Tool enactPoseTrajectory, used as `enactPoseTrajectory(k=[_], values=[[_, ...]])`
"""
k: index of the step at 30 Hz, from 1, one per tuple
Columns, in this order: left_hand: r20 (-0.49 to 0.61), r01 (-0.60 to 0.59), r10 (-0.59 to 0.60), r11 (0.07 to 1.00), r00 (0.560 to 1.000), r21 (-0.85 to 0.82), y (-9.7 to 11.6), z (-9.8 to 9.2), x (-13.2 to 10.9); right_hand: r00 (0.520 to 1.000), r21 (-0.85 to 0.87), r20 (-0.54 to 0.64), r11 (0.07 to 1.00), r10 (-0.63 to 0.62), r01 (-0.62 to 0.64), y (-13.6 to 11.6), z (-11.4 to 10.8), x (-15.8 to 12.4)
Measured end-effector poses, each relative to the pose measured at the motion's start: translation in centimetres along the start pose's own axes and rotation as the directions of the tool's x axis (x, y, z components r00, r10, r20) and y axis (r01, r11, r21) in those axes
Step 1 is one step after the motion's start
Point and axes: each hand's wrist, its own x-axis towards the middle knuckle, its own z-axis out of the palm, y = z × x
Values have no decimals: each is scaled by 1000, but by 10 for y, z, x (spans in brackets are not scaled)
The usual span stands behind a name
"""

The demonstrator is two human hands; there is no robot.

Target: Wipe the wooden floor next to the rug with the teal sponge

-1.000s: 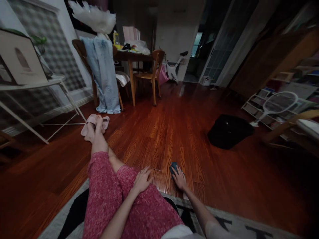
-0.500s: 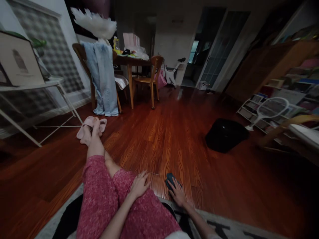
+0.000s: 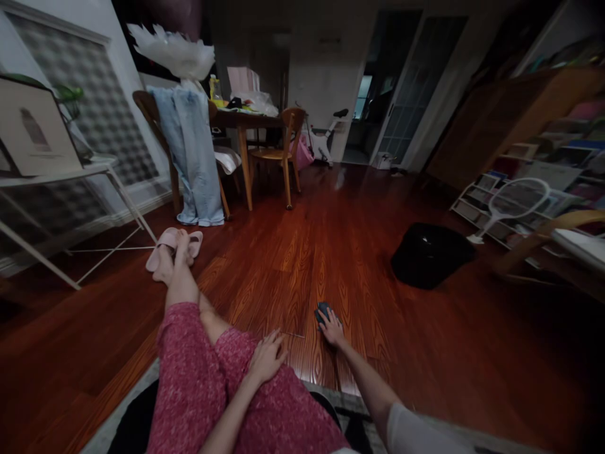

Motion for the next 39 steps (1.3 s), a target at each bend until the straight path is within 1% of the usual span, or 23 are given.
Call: enactPoseTrajectory(k=[2,3,5,7,11,13,15,16,17,19,21,24,26,28,30,31,33,37,39], values=[[0,1,-1,1000,1000,-1,0,0,1,1000,5,-6,1000,14,-14,-9,-8,13],[-1,2,-2,1000,1000,-2,0,0,2,1000,6,-6,1000,14,-14,-12,-9,14],[-3,4,-4,1000,1000,-6,1,0,2,1000,3,-2,1000,-5,5,-12,-5,4],[1,8,-8,1000,1000,-4,1,0,2,998,-3,-2,998,-55,55,-5,7,-20],[-10,9,-9,1000,1000,4,2,1,1,982,4,-34,982,-186,186,23,48,-90],[-21,-3,2,1000,1000,-5,1,1,0,975,8,-41,976,-217,217,35,65,-121],[-15,-10,10,1000,1000,-9,0,1,-1,973,11,-45,974,-227,228,42,74,-137],[-8,-10,10,1000,1000,-7,0,1,-1,973,13,-47,973,-228,229,44,74,-138],[0,-9,9,1000,1000,-3,0,0,-2,973,13,-50,974,-226,227,44,72,-135],[6,-7,7,1000,1000,1,0,0,-2,975,8,-54,976,-215,216,40,61,-114],[2,-4,4,1000,1000,-1,0,0,-2,983,-2,-50,985,-174,174,31,43,-82],[-4,-3,3,1000,1000,2,-1,1,0,998,-9,-24,999,-54,53,13,15,-28],[-9,-1,1,1000,1000,6,-2,3,1,1000,-5,-17,1000,6,-7,-1,1,0],[-15,1,-1,1000,1000,10,-2,4,3,999,1,-23,1000,25,-25,-11,-4,16],[-15,5,-5,1000,1000,10,-2,4,4,999,1,-25,1000,20,-20,-16,-2,16],[-14,5,-5,1000,1000,6,-1,4,4,1000,-2,-22,1000,9,-9,-15,3,10],[-14,3,-3,1000,1000,-9,-1,4,4,999,-6,-18,999,-45,45,-9,18,-13],[-23,-1,0,1000,1000,-28,-1,5,2,978,26,-43,978,-205,206,14,58,-85],[-26,-7,6,1000,1000,-29,-2,5,1,971,55,-36,970,-236,237,23,74,-119]])
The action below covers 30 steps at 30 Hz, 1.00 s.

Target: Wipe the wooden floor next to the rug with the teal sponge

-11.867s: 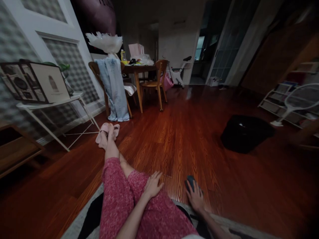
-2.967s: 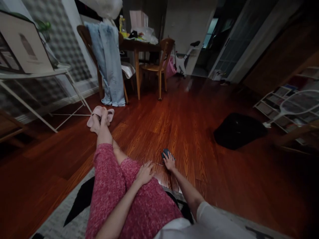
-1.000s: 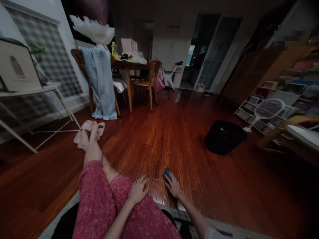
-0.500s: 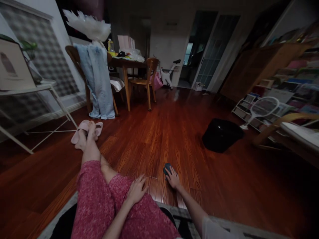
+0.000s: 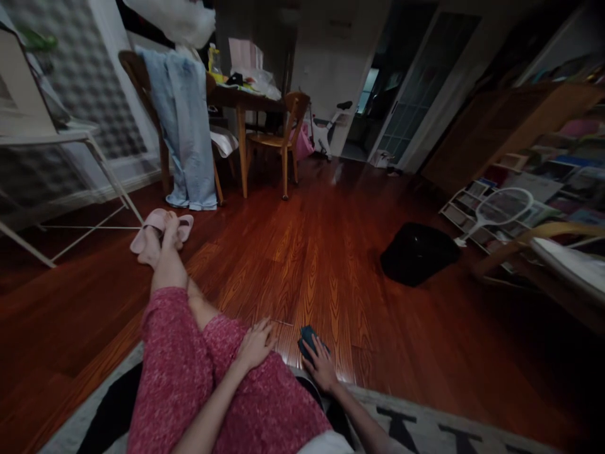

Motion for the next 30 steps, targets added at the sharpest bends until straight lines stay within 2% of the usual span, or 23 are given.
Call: enactPoseTrajectory(k=[3,5,7,13,16,19,23,26,28,30], values=[[7,-11,11,1000,1000,-4,0,-1,-1,999,31,35,1000,0,-1,-2,8,-24],[14,-15,15,1000,1000,-7,0,-2,-2,999,25,44,1000,3,-4,-6,3,-14],[17,-12,12,1000,1000,-3,1,-4,-2,998,-3,53,1000,20,-20,-12,-10,14],[33,18,-20,999,999,34,5,-7,-1,980,-62,116,986,159,-152,-38,-58,124],[34,32,-33,999,999,34,5,-6,0,980,-54,100,984,174,-170,-49,-66,147],[36,39,-40,999,999,26,5,-5,1,987,-46,98,991,130,-126,-48,-56,131],[25,22,-22,1000,999,20,6,-5,1,994,13,102,999,-48,46,-28,-22,69],[13,8,-8,1000,1000,13,5,-5,0,988,64,127,995,-88,80,-15,-1,23],[18,5,-5,1000,1000,13,5,-5,-1,986,88,138,993,-90,78,-13,4,8],[26,7,-7,1000,1000,19,5,-7,-2,987,91,132,992,-94,82,-15,1,10]])
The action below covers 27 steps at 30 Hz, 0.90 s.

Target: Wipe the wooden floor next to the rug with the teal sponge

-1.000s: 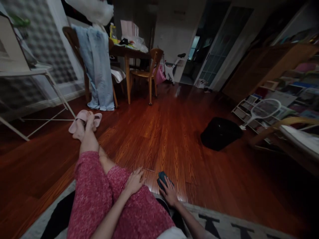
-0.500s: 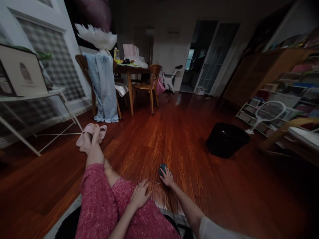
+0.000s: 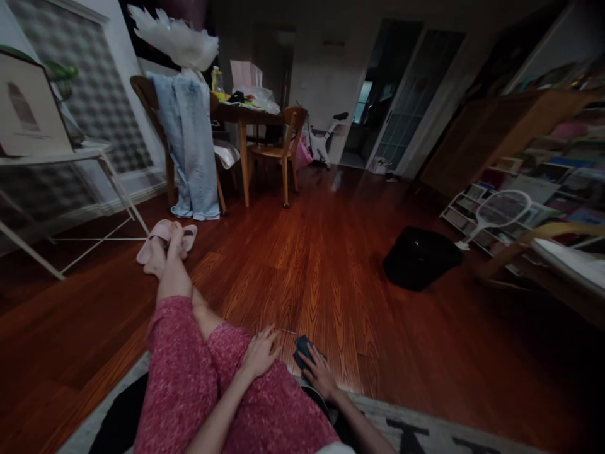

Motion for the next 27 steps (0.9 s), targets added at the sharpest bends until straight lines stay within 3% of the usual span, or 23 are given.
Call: enactPoseTrajectory(k=[3,8,12,14,16,20,24,27], values=[[9,10,-10,1000,1000,11,1,-2,-2,1000,-34,2,999,4,-4,-7,-20,31],[11,27,-27,1000,1000,-6,1,-2,-1,993,-60,13,992,114,-113,-24,-63,119],[-3,34,-35,999,999,-9,0,1,2,993,-46,-10,992,115,-115,-35,-73,155],[-11,33,-33,999,999,-11,-1,3,4,997,-46,-16,996,79,-80,-32,-67,147],[-14,29,-29,1000,999,-13,-1,4,4,1000,-38,-14,999,-9,9,-21,-53,122],[-13,13,-14,1000,1000,-15,1,3,2,982,11,-9,981,-191,191,13,-21,37],[-24,-12,12,1000,1000,-6,-2,4,1,990,-13,-71,993,-119,119,40,-7,-34],[-16,-22,21,1000,1000,-4,-5,5,1,993,-63,-100,996,-68,62,48,-15,-39]])
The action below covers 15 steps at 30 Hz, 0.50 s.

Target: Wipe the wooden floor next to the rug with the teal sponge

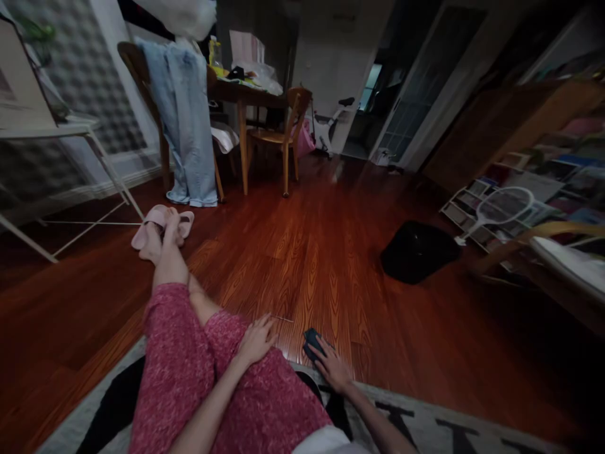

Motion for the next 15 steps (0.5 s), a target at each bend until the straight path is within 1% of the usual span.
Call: enactPoseTrajectory(k=[2,3,5,7,9,10,12,13,15], values=[[-2,-4,4,1000,1000,0,0,-1,-1,999,-37,-10,998,45,-45,4,-11,24],[-1,-5,5,1000,1000,1,0,-2,-2,995,-54,-17,994,97,-97,5,-18,41],[11,5,-5,1000,1000,11,2,-5,-2,974,-72,-34,972,223,-225,7,-34,83],[30,27,-28,999,999,29,5,-8,-3,947,-68,-47,945,317,-319,6,-49,124],[40,42,-44,998,998,38,6,-9,-2,936,-53,-54,935,348,-351,2,-59,156],[40,45,-46,998,998,37,7,-9,-2,933,-47,-55,932,356,-358,0,-62,167],[29,40,-41,999,999,26,7,-8,-1,934,-40,-54,934,352,-354,-7,-61,175],[21,35,-36,999,999,21,6,-7,0,939,-41,-50,938,341,-343,-10,-58,171],[12,30,-31,999,999,17,5,-5,1,957,-41,-46,957,287,-289,-15,-46,152]])
